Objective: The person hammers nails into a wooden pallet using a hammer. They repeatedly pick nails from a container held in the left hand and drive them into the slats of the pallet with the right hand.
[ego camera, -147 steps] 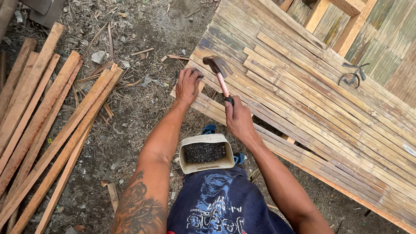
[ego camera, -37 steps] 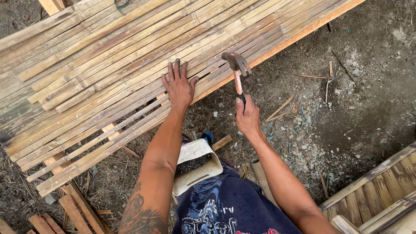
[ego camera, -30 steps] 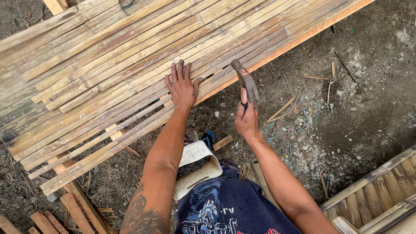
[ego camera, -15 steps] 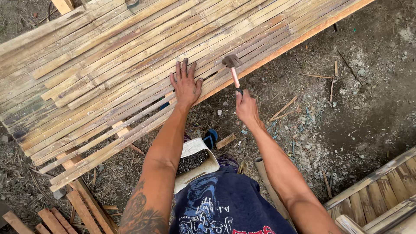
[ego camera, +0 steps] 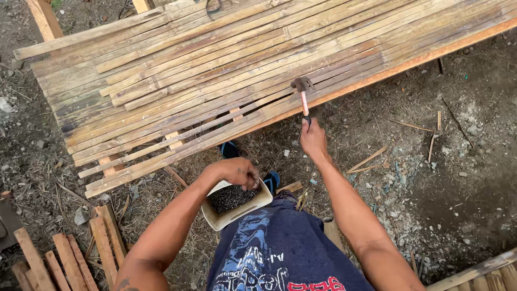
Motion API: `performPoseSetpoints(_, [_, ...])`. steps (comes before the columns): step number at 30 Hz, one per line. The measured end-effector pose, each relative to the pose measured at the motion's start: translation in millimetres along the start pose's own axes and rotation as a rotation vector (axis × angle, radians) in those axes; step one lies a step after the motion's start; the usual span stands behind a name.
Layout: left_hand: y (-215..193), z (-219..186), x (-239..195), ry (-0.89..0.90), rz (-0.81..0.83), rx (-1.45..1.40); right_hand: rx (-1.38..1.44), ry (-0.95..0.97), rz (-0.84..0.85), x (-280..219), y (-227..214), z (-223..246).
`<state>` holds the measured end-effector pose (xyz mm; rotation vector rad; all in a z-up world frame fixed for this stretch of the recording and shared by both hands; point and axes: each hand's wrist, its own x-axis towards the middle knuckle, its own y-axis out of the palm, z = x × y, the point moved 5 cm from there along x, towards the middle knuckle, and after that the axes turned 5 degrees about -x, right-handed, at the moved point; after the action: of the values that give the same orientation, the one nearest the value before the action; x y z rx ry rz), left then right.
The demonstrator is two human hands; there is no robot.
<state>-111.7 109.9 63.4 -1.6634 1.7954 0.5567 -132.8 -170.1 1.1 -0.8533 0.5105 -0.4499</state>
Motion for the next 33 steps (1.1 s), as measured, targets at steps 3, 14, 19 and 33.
performPoseSetpoints(3, [49.4, 14.2, -8.6, -0.141, 0.011, 0.258, 0.049, -0.129, 0.015, -19.2, 16.1, 15.7])
performPoseSetpoints(14, [127.8, 117.0, 34.3, -0.165, -0.43, 0.771, -0.008, -0.315, 0.317, -76.1, 55.1, 63.9])
performPoseSetpoints(19, [124.6, 109.0, 24.7, -0.145, -0.401, 0.762, -0.065, -0.358, 0.305, -75.0, 57.0, 73.7])
performPoseSetpoints(33, [116.2, 127.4, 26.7, -0.19, -0.518, 0.61, -0.035, -0.307, 0.405, -75.2, 52.8, 84.5])
